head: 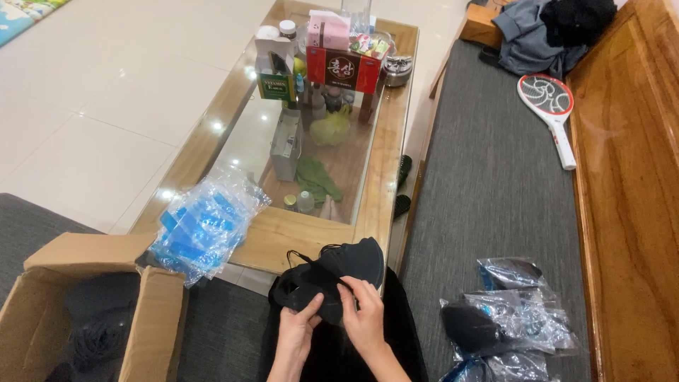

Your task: Inspecting fabric masks and placing them into individual plastic bags for packaging.

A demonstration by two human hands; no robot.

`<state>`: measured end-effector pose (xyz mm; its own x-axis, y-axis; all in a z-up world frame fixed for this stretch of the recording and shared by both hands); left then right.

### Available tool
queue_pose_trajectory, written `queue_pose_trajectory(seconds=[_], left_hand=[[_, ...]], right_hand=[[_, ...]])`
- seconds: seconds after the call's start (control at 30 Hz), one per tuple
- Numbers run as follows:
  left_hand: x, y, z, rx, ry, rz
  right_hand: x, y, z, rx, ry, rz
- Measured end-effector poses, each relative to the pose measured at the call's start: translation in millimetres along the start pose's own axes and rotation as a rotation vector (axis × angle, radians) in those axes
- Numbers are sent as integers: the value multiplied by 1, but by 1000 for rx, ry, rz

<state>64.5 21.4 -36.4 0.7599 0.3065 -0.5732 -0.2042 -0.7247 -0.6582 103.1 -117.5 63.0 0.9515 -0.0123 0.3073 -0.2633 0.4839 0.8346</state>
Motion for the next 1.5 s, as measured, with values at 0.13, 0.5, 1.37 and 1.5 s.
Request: queue_pose_trajectory(seconds=[0.13,0.5,1.37,1.5], left_hand=[[0,-17,11,-16,-109,-8],[-7,-39,18,-87,-191,-156],[-12,-19,12,-79,-106,-33],[-13,-18,7,-66,-88,-21]], right_hand=[[8,-19,7,187,-46,-105],[9,-112,-4,406,-117,-729],[7,-114,-5,-249,16,-578],[8,-113,-4,-278,-2,-535]])
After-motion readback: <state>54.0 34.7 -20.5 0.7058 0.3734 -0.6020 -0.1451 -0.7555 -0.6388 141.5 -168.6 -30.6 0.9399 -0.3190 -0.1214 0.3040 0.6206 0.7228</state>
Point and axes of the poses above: each hand's wrist, its own x-axis towards the middle knuckle, its own z-axis out of the back of the hand, y = z × x, the point moved 2 cm from there along x, towards the middle knuckle, and after that the axes turned 3 degrees about -z, right-handed, at the moved point
